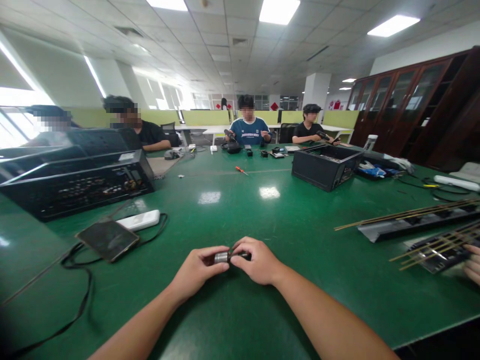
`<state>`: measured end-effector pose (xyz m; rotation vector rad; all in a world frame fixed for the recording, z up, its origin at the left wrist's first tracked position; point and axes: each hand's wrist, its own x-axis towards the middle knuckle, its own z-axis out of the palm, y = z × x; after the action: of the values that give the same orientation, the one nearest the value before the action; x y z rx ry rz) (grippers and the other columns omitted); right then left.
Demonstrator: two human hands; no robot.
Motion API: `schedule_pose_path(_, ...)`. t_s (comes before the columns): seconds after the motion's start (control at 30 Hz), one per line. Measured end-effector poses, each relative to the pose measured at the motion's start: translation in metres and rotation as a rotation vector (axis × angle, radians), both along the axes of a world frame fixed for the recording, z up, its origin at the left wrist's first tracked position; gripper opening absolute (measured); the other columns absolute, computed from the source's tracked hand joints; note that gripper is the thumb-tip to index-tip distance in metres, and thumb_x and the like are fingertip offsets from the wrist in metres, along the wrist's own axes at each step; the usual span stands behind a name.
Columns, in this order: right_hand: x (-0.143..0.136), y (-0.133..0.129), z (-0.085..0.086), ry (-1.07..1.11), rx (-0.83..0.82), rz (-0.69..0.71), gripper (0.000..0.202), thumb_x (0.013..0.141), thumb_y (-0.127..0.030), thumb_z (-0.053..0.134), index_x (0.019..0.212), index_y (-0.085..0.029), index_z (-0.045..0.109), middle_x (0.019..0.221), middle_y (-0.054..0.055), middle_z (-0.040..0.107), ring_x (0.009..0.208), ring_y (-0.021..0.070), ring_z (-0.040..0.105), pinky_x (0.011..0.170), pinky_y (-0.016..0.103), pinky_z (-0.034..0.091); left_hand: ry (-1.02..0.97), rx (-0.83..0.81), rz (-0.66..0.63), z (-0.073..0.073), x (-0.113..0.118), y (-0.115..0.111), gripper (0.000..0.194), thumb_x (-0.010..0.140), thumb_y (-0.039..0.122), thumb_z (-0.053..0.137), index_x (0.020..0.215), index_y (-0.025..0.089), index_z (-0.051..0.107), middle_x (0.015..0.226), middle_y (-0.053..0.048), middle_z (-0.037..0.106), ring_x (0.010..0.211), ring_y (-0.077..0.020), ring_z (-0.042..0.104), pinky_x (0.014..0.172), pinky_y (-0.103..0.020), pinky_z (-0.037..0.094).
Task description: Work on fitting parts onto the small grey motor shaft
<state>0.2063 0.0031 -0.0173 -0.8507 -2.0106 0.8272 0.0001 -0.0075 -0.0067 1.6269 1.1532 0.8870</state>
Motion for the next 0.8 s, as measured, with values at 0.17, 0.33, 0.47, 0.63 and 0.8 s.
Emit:
schedule_pose_path(0.17,0.000,0.000,-0.001,-0.022,0.001,0.000,0.008,0.082,-0.018,0.061,0.085,-0.017,0.069,0.100,0.005,0.065,0.093,0.0154,0.061,0.084,0.027,0.045,0.091,0.034,-0.014,0.001,0.001,-0.001,0.039,0.070,0.036,0.073,0.103,0.016,0.071,0.096,-0.006,0.073,0.089,-0.0256,0.065,0.082,-0.033,0.050)
schedule_pose_path(0.33,0.001,0.001,0.001,-0.035,0.002,0.000,0.011,0.085,-0.020,0.058,0.081,-0.018,0.068,0.099,0.005,0.065,0.093,0.0163,0.061,0.086,0.028,0.045,0.171,0.089,-0.062,0.006,0.004,-0.003,0.034,0.076,0.037,0.068,0.104,0.019,0.070,0.095,-0.004,0.072,0.088,-0.0240,0.064,0.081,-0.030,0.048)
schedule_pose_path(0.47,0.002,0.002,0.001,-0.057,-0.012,0.006,0.013,0.086,-0.024,0.058,0.080,-0.019,0.068,0.100,0.005,0.065,0.093,0.0173,0.061,0.085,0.030,0.045,0.196,0.111,-0.087,0.010,0.005,-0.005,0.031,0.077,0.037,0.065,0.103,0.020,0.070,0.096,-0.003,0.072,0.089,-0.0237,0.064,0.082,-0.030,0.047)
schedule_pose_path(0.63,0.003,0.004,-0.001,-0.079,-0.042,-0.006,0.014,0.086,-0.026,0.058,0.080,-0.019,0.069,0.102,0.005,0.065,0.094,0.0180,0.061,0.084,0.030,0.045,0.195,0.105,-0.074,0.010,0.004,-0.005,0.031,0.077,0.037,0.066,0.103,0.020,0.070,0.096,-0.003,0.072,0.088,-0.0235,0.064,0.082,-0.029,0.047)
schedule_pose_path(0.8,0.005,0.005,0.000,-0.083,-0.061,-0.021,0.017,0.086,-0.027,0.058,0.078,-0.018,0.069,0.102,0.005,0.065,0.092,0.0180,0.061,0.084,0.030,0.045,0.199,0.086,-0.067,0.010,0.003,-0.004,0.034,0.077,0.039,0.066,0.104,0.018,0.069,0.097,-0.004,0.072,0.089,-0.0243,0.064,0.083,-0.030,0.047)
